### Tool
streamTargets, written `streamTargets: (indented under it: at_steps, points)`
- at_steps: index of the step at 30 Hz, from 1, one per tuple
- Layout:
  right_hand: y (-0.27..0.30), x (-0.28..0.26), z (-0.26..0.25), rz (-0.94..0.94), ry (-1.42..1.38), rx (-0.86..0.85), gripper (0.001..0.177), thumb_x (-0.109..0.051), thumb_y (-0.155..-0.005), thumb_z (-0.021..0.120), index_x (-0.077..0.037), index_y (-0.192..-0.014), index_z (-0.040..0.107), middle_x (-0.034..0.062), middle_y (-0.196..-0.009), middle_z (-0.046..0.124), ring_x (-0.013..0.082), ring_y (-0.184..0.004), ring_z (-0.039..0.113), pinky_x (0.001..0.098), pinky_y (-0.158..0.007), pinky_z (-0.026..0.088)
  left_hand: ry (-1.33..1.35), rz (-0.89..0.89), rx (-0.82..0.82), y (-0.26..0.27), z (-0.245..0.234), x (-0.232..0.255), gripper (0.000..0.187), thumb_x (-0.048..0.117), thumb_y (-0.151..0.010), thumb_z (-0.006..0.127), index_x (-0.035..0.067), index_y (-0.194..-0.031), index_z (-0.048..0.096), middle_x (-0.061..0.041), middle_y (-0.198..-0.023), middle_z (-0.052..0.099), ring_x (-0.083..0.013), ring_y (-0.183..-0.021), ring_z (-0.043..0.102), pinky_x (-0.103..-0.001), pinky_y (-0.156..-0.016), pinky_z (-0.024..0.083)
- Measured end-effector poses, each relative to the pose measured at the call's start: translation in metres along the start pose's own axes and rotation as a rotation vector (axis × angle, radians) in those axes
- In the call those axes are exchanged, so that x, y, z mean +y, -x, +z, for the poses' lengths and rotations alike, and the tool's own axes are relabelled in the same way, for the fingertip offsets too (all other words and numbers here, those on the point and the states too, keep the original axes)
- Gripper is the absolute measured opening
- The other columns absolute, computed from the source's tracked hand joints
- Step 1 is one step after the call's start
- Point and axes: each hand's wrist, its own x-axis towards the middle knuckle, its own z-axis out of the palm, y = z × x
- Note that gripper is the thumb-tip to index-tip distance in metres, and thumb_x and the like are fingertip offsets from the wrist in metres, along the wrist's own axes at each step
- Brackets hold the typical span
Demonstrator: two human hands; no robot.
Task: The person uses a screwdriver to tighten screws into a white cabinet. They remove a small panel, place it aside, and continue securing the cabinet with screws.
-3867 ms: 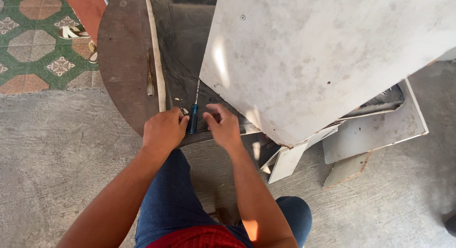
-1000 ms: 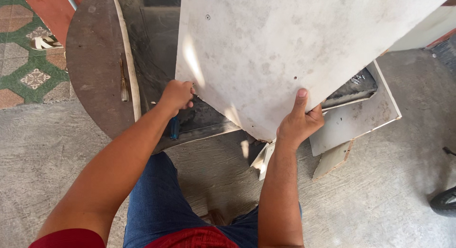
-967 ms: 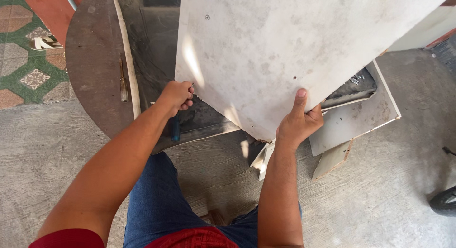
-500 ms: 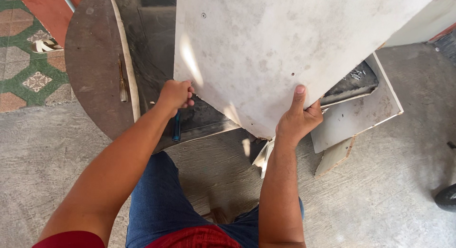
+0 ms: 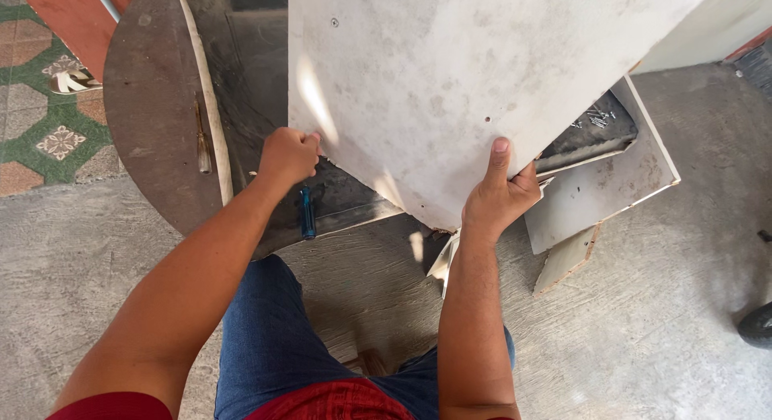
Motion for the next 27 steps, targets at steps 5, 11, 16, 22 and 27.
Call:
streamTargets:
  at_steps: [5, 11, 16, 22, 27]
  points:
    - [-0.001, -0.004, 0.001, -0.001, -0.009, -0.003, 0.041, -0.038, -0.098, 0.078, 0.002, -0.094, 0.072, 0.0006, -0.08, 0.068, 0.0046, -0.074, 0.055, 0.022, -0.068, 0.046, -0.242, 0.117, 0.055, -0.007, 0.0, -0.002, 0.049, 0.037, -0.113, 0.051, -0.002, -0.092, 0.073, -0.022, -0.09, 0.072, -0.0391, -0.089, 0.071, -0.049, -0.083, 0.053]
    - [0.0, -0.006, 0.003, -0.028, -0.037, -0.017, 0.042, -0.038, -0.098, 0.078, 0.003, -0.099, 0.072, 0.0014, -0.085, 0.07, 0.0059, -0.079, 0.059, 0.0225, -0.073, 0.049, -0.566, 0.428, 0.216, 0.006, 0.001, 0.0, 0.031, 0.029, -0.098, 0.059, 0.0, -0.094, 0.07, -0.02, -0.086, 0.073, -0.036, -0.083, 0.071, -0.048, -0.076, 0.055]
    - [0.0, -0.004, 0.001, -0.019, -0.021, -0.014, 0.041, -0.038, -0.098, 0.078, 0.002, -0.095, 0.071, -0.0005, -0.08, 0.066, 0.0047, -0.073, 0.054, 0.022, -0.068, 0.045, -0.206, 0.18, 0.122, 0.011, -0.001, 0.007, 0.037, 0.032, -0.102, 0.057, 0.001, -0.088, 0.072, -0.018, -0.083, 0.074, -0.0329, -0.082, 0.074, -0.043, -0.079, 0.057]
    - [0.0, 0.003, -0.003, -0.009, -0.004, 0.003, 0.041, -0.039, -0.098, 0.079, 0.0, -0.088, 0.069, -0.0037, -0.071, 0.059, 0.0029, -0.066, 0.045, 0.022, -0.06, 0.037, -0.003, 0.002, -0.002, 0.013, -0.005, 0.011, 0.049, 0.035, -0.112, 0.047, -0.001, -0.089, 0.072, -0.021, -0.082, 0.07, -0.0383, -0.083, 0.073, -0.049, -0.078, 0.057]
    - [-0.001, 0.003, 0.0, -0.008, 0.022, 0.039, 0.042, -0.039, -0.097, 0.079, -0.002, -0.082, 0.066, -0.0037, -0.069, 0.059, 0.0035, -0.064, 0.051, 0.022, -0.059, 0.041, -0.555, 0.406, 0.164, 0.015, -0.013, 0.008, 0.04, 0.036, -0.103, 0.051, 0.003, -0.095, 0.073, -0.02, -0.087, 0.072, -0.0375, -0.085, 0.072, -0.051, -0.081, 0.054]
